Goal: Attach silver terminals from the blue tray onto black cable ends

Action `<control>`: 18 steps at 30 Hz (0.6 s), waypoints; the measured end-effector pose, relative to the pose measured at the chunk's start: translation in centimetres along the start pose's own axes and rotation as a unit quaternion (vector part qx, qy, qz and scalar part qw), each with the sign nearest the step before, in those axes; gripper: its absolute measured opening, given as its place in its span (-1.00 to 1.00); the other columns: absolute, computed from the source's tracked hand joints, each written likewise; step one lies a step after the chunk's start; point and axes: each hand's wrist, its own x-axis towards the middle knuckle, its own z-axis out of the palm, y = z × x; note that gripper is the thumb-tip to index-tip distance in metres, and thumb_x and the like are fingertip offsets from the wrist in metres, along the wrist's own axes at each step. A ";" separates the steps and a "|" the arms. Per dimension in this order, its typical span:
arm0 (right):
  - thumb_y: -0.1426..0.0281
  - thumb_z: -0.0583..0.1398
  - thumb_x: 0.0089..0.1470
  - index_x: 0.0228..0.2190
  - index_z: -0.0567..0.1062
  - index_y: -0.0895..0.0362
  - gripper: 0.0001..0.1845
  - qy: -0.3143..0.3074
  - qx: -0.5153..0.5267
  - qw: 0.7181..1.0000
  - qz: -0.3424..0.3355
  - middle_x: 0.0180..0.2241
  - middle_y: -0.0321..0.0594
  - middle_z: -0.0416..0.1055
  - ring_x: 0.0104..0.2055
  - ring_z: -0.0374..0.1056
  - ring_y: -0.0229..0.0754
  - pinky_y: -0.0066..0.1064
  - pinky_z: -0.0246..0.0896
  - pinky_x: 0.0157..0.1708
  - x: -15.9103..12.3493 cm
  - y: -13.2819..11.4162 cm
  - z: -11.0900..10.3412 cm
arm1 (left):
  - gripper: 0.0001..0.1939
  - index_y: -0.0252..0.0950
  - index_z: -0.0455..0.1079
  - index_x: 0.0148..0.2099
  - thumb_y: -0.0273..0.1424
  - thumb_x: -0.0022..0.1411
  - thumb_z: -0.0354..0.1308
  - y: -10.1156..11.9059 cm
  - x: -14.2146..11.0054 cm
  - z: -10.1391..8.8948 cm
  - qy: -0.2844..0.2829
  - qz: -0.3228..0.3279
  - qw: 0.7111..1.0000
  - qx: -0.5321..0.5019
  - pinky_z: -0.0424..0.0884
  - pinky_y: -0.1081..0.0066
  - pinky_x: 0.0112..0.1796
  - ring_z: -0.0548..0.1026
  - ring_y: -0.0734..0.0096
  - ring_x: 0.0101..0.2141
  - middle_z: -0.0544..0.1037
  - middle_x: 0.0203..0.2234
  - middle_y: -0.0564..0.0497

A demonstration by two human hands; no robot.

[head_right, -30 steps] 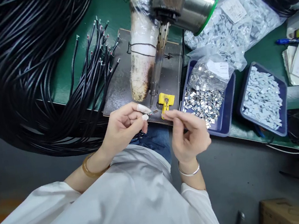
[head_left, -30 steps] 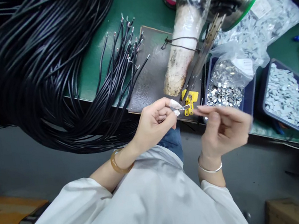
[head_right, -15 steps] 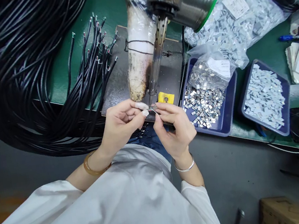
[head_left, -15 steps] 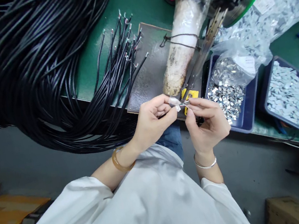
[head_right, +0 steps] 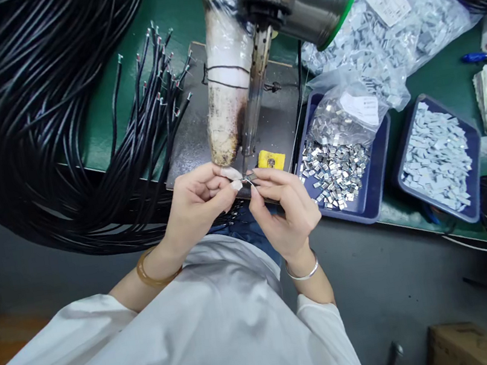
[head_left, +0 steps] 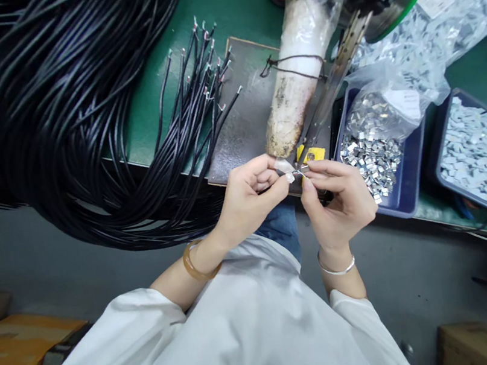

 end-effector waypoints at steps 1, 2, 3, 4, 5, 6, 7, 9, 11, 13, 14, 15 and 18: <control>0.59 0.31 0.07 -0.33 0.50 0.07 -0.81 0.001 -0.005 1.000 -0.004 -0.20 -0.25 0.59 -0.19 0.55 -0.21 -0.30 0.58 -0.21 0.1 0.0 0.0 | -0.90 -0.32 0.39 -0.35 -0.42 0.15 0.25 0.0 0.0 0.0 0.000 0.005 1.000 -0.002 0.07 0.57 -0.62 0.17 0.67 -0.67 0.23 -0.71 0.22; 0.59 0.31 0.06 -0.33 0.50 0.07 -0.81 0.001 -0.010 1.000 -0.006 -0.20 -0.25 0.59 -0.19 0.55 -0.20 -0.30 0.57 -0.22 0.1 0.0 0.0 | -0.90 -0.32 0.39 -0.34 -0.43 0.16 0.24 0.0 0.0 0.0 0.000 0.009 1.000 -0.002 0.07 0.57 -0.62 0.17 0.67 -0.67 0.24 -0.70 0.21; 0.58 0.31 0.06 -0.34 0.50 0.06 -0.81 -0.002 -0.014 1.000 -0.008 -0.20 -0.25 0.59 -0.19 0.55 -0.20 -0.30 0.58 -0.23 0.2 0.0 0.0 | -0.91 -0.32 0.39 -0.34 -0.42 0.16 0.24 0.0 -0.1 0.0 -0.002 0.012 1.000 -0.001 0.07 0.57 -0.62 0.18 0.67 -0.67 0.25 -0.70 0.21; 0.57 0.31 0.07 -0.34 0.50 0.06 -0.82 -0.005 -0.018 1.000 -0.008 -0.20 -0.25 0.59 -0.19 0.55 -0.20 -0.30 0.58 -0.23 0.1 0.0 -0.1 | -0.91 -0.32 0.39 -0.33 -0.42 0.16 0.24 0.0 -0.1 -0.1 -0.004 0.011 1.000 0.000 0.08 0.57 -0.61 0.18 0.67 -0.67 0.26 -0.70 0.21; 0.57 0.31 0.07 -0.35 0.49 0.06 -0.83 -0.010 -0.019 1.000 -0.007 -0.19 -0.25 0.59 -0.20 0.55 -0.19 -0.29 0.58 -0.24 0.1 0.0 -0.1 | -0.91 -0.32 0.39 -0.33 -0.42 0.16 0.24 0.0 -0.1 -0.1 -0.006 0.008 1.000 0.002 0.08 0.57 -0.61 0.19 0.67 -0.67 0.27 -0.70 0.20; 0.56 0.30 0.08 -0.35 0.48 0.06 -0.83 -0.014 -0.018 1.000 -0.006 -0.19 -0.25 0.59 -0.20 0.56 -0.19 -0.29 0.58 -0.25 0.0 0.0 -0.1 | -0.90 -0.32 0.39 -0.33 -0.41 0.17 0.24 -0.1 -0.2 -0.2 -0.007 0.003 1.000 0.004 0.08 0.57 -0.61 0.19 0.66 -0.67 0.28 -0.69 0.20; 0.56 0.30 0.08 -0.35 0.47 0.06 -0.83 -0.017 -0.017 1.000 -0.007 -0.20 -0.25 0.59 -0.20 0.56 -0.19 -0.29 0.58 -0.25 0.0 0.1 -0.1 | -0.90 -0.32 0.39 -0.33 -0.41 0.17 0.24 -0.1 -0.2 -0.3 -0.009 -0.002 1.000 0.005 0.08 0.57 -0.61 0.20 0.66 -0.67 0.28 -0.69 0.20; 0.57 0.29 0.08 -0.36 0.47 0.06 -0.83 -0.018 -0.012 1.000 -0.008 -0.21 -0.25 0.59 -0.21 0.56 -0.21 -0.30 0.57 -0.25 -0.2 0.2 -0.2 | -0.89 -0.32 0.38 -0.33 -0.40 0.17 0.24 -0.2 -0.2 -0.3 -0.013 -0.008 1.000 0.003 0.08 0.56 -0.61 0.19 0.66 -0.67 0.28 -0.69 0.20; 0.58 0.30 0.07 -0.35 0.47 0.07 -0.82 -0.015 -0.011 1.000 -0.010 -0.21 -0.24 0.59 -0.21 0.56 -0.21 -0.31 0.57 -0.24 -0.2 0.2 -0.1 | -0.89 -0.32 0.39 -0.32 -0.40 0.17 0.23 -0.3 -0.2 -0.3 -0.016 -0.011 1.000 0.000 0.08 0.56 -0.61 0.19 0.66 -0.67 0.28 -0.68 0.19; 0.58 0.30 0.07 -0.34 0.48 0.07 -0.82 -0.013 -0.011 1.000 -0.010 -0.21 -0.23 0.60 -0.21 0.56 -0.21 -0.31 0.56 -0.23 -0.2 0.0 -0.1 | -0.89 -0.32 0.39 -0.32 -0.39 0.18 0.24 -0.3 -0.2 -0.3 -0.020 -0.014 1.000 0.000 0.08 0.56 -0.61 0.18 0.65 -0.67 0.26 -0.68 0.20; 0.57 0.30 0.07 -0.34 0.48 0.06 -0.82 -0.012 -0.009 1.000 -0.009 -0.21 -0.23 0.60 -0.22 0.56 -0.21 -0.32 0.56 -0.24 -0.1 -0.1 0.0 | -0.89 -0.31 0.38 -0.31 -0.39 0.18 0.24 -0.3 -0.3 -0.3 -0.022 -0.015 1.000 0.001 0.07 0.55 -0.61 0.17 0.65 -0.67 0.25 -0.69 0.20; 0.57 0.30 0.07 -0.35 0.48 0.06 -0.83 -0.011 -0.006 1.000 -0.009 -0.22 -0.23 0.60 -0.22 0.56 -0.21 -0.32 0.56 -0.24 -0.1 -0.2 -0.1 | -0.89 -0.31 0.38 -0.31 -0.39 0.18 0.24 -0.3 -0.4 -0.3 -0.025 -0.015 1.000 0.002 0.07 0.55 -0.61 0.16 0.65 -0.67 0.24 -0.69 0.21; 0.56 0.28 0.09 -0.34 0.49 0.06 -0.84 0.000 0.005 1.000 0.002 -0.29 -0.27 0.60 -0.28 0.57 -0.20 -0.34 0.54 -0.30 -0.4 -0.3 -0.7 | -0.91 -0.31 0.38 -0.30 -0.41 0.20 0.23 -0.4 -0.8 -0.4 -0.052 -0.015 0.998 0.017 0.05 0.55 -0.60 0.12 0.65 -0.66 0.21 -0.69 0.22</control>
